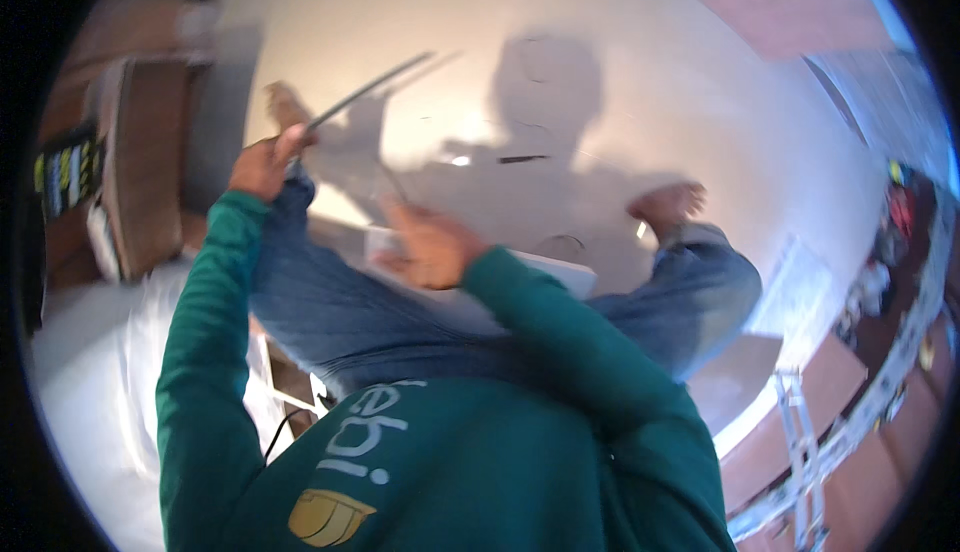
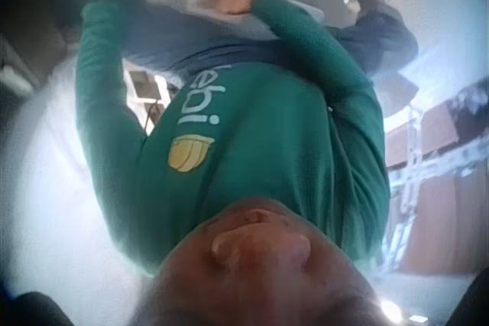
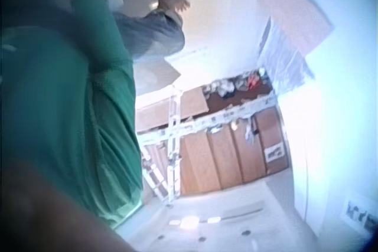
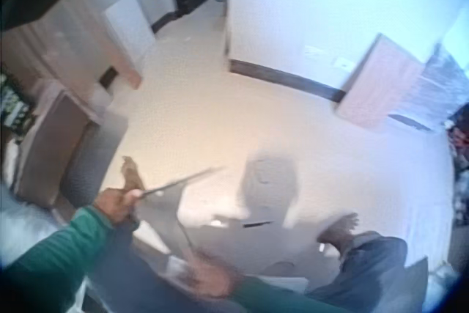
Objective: The person wipes a wooden board with a cloth, then sits on the floor to measure and mark a white board using a ruler and a pencil. The person then stands up and wipes another wooden board with a cloth.
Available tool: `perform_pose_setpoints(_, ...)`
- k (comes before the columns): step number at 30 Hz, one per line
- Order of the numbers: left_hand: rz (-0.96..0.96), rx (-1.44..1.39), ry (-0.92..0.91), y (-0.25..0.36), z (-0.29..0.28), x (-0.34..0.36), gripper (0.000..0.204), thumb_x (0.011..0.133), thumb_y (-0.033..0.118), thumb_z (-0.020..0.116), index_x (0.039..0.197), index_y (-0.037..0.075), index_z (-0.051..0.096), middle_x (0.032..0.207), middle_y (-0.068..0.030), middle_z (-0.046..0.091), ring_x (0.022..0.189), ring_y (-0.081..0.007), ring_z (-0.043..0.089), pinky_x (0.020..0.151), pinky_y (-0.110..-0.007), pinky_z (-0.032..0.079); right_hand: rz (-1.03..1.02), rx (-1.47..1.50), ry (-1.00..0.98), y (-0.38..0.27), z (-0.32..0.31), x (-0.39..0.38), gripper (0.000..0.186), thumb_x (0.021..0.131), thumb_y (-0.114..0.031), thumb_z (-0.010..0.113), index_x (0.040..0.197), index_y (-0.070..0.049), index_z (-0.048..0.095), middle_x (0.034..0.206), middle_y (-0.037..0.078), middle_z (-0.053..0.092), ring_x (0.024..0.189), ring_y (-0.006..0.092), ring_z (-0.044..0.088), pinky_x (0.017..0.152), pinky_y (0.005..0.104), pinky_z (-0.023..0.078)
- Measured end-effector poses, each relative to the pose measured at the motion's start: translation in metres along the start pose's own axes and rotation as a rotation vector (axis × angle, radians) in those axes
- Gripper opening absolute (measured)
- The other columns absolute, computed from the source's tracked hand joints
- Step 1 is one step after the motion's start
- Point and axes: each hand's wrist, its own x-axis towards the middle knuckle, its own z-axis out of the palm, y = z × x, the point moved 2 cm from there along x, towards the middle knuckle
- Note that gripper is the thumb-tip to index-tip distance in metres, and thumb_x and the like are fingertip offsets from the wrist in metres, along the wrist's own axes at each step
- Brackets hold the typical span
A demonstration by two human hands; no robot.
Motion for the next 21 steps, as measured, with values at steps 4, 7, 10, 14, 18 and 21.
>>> perform_pose_setpoints(4, 0.056, -0.047, 0.060, 0.015, 0.009, -0.006, 0.077, 0.104, 0.071, 0.038, 0.107, 0.006, 0.079, 0.092, -0.0268, 0.073, 0.096, -0.0427, 0.072, 0.086, -0.046, 0.053, 0.185, -0.093, -0.109, -0.006, 0.029, 0.002, 0.085, 0.103, -0.050, 0.058, 0.154, 0.013, 0.031, 0.151, 0.032, 0.047, 0.142, 0.0442, 0.046, 0.120, 0.0484, 0.037)
perform_pose_setpoints(7, 0.052, 0.013, 0.063, 0.024, 0.016, -0.016, 0.076, 0.104, 0.070, 0.042, 0.094, 0.003, 0.076, 0.079, -0.0250, 0.068, 0.080, -0.0413, 0.069, 0.075, -0.049, 0.051, 0.130, -0.132, -0.045, 0.001, 0.026, -0.026, 0.080, 0.102, -0.045, 0.060, 0.153, 0.010, 0.034, 0.152, 0.030, 0.047, 0.143, 0.0425, 0.046, 0.121, 0.0482, 0.035)
perform_pose_setpoints(10, 0.150, -0.038, 0.077, 0.034, 0.020, -0.023, 0.075, 0.105, 0.068, 0.044, 0.084, 0.001, 0.071, 0.069, -0.0210, 0.063, 0.069, -0.0383, 0.063, 0.069, -0.048, 0.049, 0.224, -0.159, -0.039, 0.009, 0.006, -0.069, 0.074, 0.101, -0.039, 0.062, 0.155, 0.003, 0.035, 0.153, 0.027, 0.047, 0.143, 0.0416, 0.046, 0.121, 0.0486, 0.034)
perform_pose_setpoints(14, 0.229, -0.108, 0.083, 0.048, 0.021, -0.031, 0.074, 0.105, 0.066, 0.045, 0.076, 0.001, 0.066, 0.063, -0.0180, 0.059, 0.063, -0.0364, 0.060, 0.066, -0.047, 0.047, 0.314, -0.216, -0.080, 0.020, -0.037, -0.128, 0.071, 0.099, -0.032, 0.065, 0.157, -0.004, 0.037, 0.155, 0.023, 0.047, 0.143, 0.0407, 0.045, 0.120, 0.0496, 0.035)
perform_pose_setpoints(18, 0.259, -0.100, 0.074, 0.058, 0.017, -0.038, 0.074, 0.105, 0.066, 0.046, 0.075, 0.001, 0.066, 0.062, -0.0186, 0.057, 0.061, -0.0381, 0.058, 0.065, -0.047, 0.047, 0.392, -0.127, -0.233, 0.038, -0.089, -0.169, 0.066, 0.097, -0.036, 0.066, 0.152, -0.005, 0.045, 0.146, 0.024, 0.056, 0.135, 0.0418, 0.054, 0.116, 0.0527, 0.038)
perform_pose_setpoints(21, 0.274, -0.055, 0.096, 0.059, 0.015, -0.043, 0.075, 0.104, 0.067, 0.047, 0.076, 0.001, 0.067, 0.062, -0.0196, 0.057, 0.062, -0.0395, 0.059, 0.064, -0.048, 0.047, 0.679, -0.424, -0.499, 0.047, -0.114, -0.175, 0.066, 0.095, -0.047, 0.067, 0.143, -0.004, 0.054, 0.135, 0.023, 0.064, 0.126, 0.0428, 0.061, 0.110, 0.0517, 0.044)
